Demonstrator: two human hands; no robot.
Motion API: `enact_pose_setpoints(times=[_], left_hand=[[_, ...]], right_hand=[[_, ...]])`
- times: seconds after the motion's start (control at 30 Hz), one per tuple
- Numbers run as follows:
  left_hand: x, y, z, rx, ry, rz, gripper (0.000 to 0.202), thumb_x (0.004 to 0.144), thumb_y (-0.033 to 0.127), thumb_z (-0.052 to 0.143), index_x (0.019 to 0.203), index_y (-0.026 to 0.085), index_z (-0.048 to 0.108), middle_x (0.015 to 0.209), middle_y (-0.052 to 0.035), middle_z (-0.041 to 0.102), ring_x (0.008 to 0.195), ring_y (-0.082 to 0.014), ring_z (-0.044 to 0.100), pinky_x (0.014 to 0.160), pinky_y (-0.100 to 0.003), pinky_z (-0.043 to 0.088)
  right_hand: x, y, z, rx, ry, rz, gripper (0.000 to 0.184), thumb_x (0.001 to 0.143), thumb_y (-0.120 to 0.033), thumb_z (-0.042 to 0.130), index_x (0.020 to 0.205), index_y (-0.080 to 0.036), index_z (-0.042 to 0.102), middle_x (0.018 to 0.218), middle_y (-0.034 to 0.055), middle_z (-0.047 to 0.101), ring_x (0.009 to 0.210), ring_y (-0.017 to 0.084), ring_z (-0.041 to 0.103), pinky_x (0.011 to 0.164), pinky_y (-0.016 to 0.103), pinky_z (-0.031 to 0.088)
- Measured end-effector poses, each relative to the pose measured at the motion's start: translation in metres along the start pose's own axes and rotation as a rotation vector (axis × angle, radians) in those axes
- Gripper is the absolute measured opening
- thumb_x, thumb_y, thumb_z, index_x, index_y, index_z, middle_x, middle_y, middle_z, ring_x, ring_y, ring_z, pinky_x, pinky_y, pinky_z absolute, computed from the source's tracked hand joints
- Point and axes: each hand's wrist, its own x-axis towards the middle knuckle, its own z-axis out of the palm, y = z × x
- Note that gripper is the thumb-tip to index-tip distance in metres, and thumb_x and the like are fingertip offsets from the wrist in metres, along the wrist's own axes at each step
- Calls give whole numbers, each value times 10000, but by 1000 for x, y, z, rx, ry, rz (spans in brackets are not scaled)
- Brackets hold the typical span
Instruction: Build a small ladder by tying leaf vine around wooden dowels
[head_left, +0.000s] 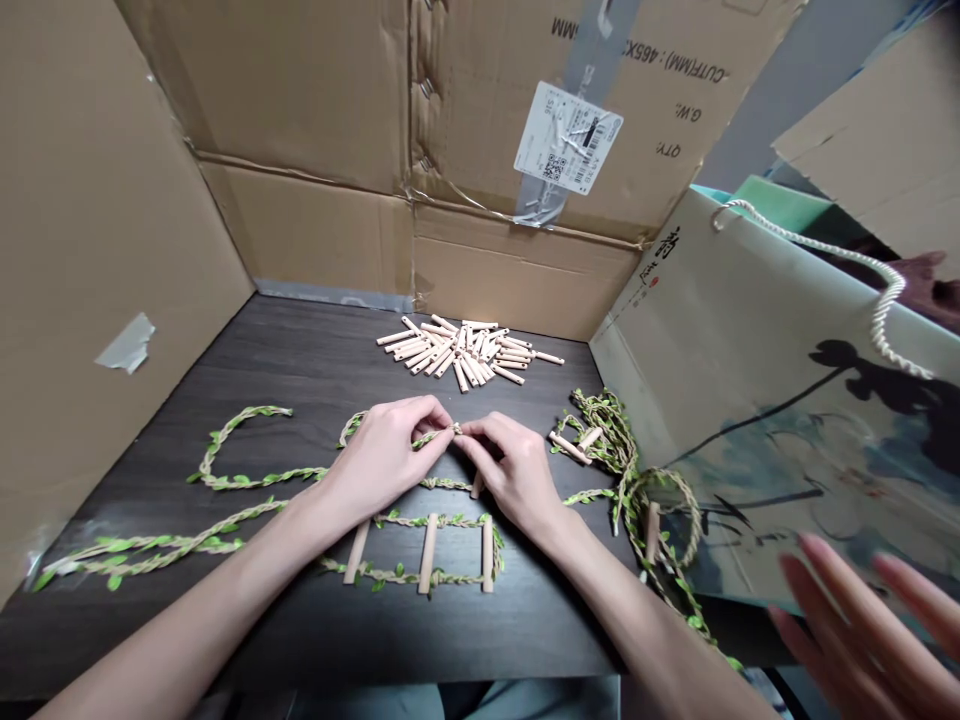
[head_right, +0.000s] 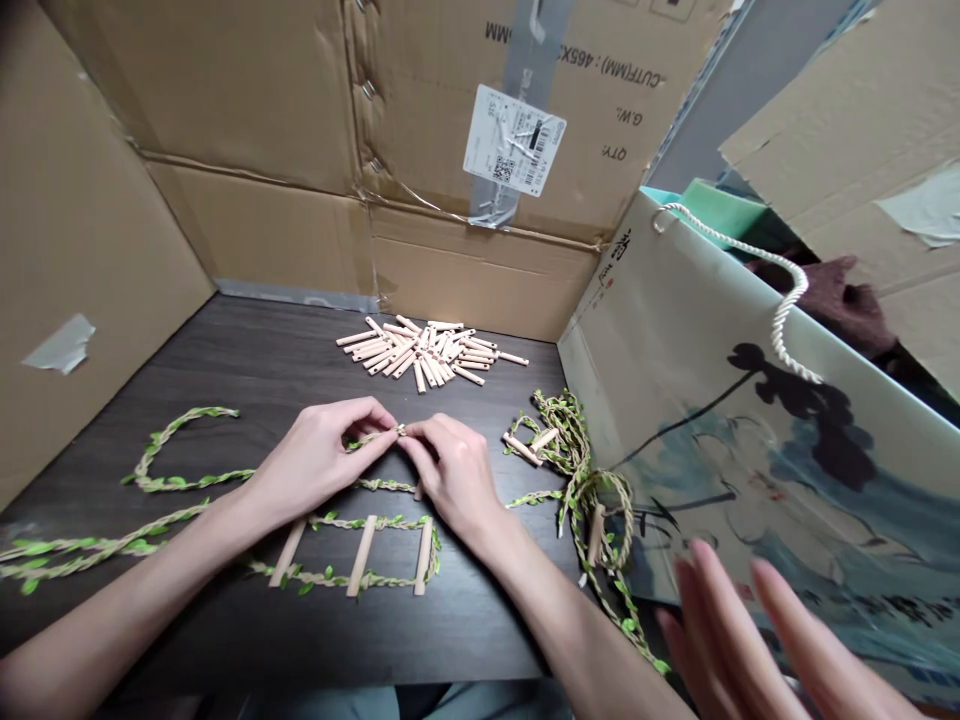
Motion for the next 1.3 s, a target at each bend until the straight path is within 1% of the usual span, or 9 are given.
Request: enact_pose_setpoints(times=[0.07, 0.13, 0.23, 0.37, 0.47, 0.77, 1.0, 1.17, 1.3], left_hand=[[1, 1, -4, -120, -51, -73, 196, 897, 359, 637, 922, 178, 706, 820, -20, 740, 737, -175, 673, 699, -279, 503], [2, 1, -9, -229, -107, -148, 299, 907, 395, 618, 1085, 170, 701, 806, -13, 730, 729, -176, 672, 700, -279, 515], [4, 2, -15, -269, -171, -200, 411, 956, 434, 542, 1238, 169, 681, 822, -14, 738, 758, -185, 683, 748, -294, 514], [4, 3, -19, -237, -251, -164, 387, 969, 476, 538, 1104, 184, 752, 834, -24, 751, 776, -191, 675, 753, -290, 495], [4, 3, -19, -221, -254, -142, 360, 972, 483, 548, 1025, 198, 760, 786, -4, 728, 726, -167, 633, 691, -263, 459], [5, 1, -21, -339, -295, -214, 314, 878, 474, 687, 902, 164, 731, 738, -6, 701, 666, -133, 594, 646, -230, 466], [4, -1, -22, -380, -300, -223, 362, 856, 462, 713, 1042, 153, 750, 884, -60, 770, 812, -192, 695, 749, -276, 548], [3, 1, -20, -288, -262, -186, 301, 854, 404, 694, 1019, 171, 789, 811, -33, 753, 731, -159, 652, 678, -239, 516], [0, 4, -17, -234, -216, -177, 298, 861, 408, 669, 1009, 181, 793, 815, -33, 760, 739, -169, 665, 662, -238, 515]], right_hand=[[-1, 1, 1, 12, 13, -13, 117, 1017, -248, 652, 985, -182, 743, 894, 51, 734, 813, 179, 672, 760, 273, 484], [-1, 1, 2, 26, 26, -43, 114, 1019, -241, 651, 984, -178, 738, 890, 48, 727, 809, 173, 666, 761, 272, 486], [-1, 2, 2, 38, 38, -98, 112, 1019, -239, 652, 986, -174, 736, 871, 44, 717, 793, 169, 655, 756, 274, 490], [-1, 4, 3, 37, 44, -140, 104, 1019, -229, 652, 1002, -169, 736, 871, 51, 717, 789, 170, 654, 752, 278, 492], [-1, 5, 3, 45, 49, -161, 95, 1015, -224, 657, 1008, -170, 735, 873, 52, 717, 786, 169, 654, 746, 277, 494], [-1, 7, 5, 39, 37, -222, 98, 1017, -220, 651, 1012, -168, 734, 864, 58, 719, 773, 166, 653, 732, 270, 493], [-1, 6, 3, 67, 40, -216, 83, 1007, -194, 660, 1021, -171, 739, 886, 57, 738, 794, 165, 675, 746, 267, 509], [-1, 7, 4, 50, 57, -223, 90, 1014, -209, 652, 1014, -180, 738, 880, 53, 737, 782, 165, 679, 731, 273, 519], [-2, 8, 5, 35, 58, -217, 92, 1013, -213, 655, 1005, -175, 738, 863, 54, 729, 768, 165, 673, 724, 277, 517]])
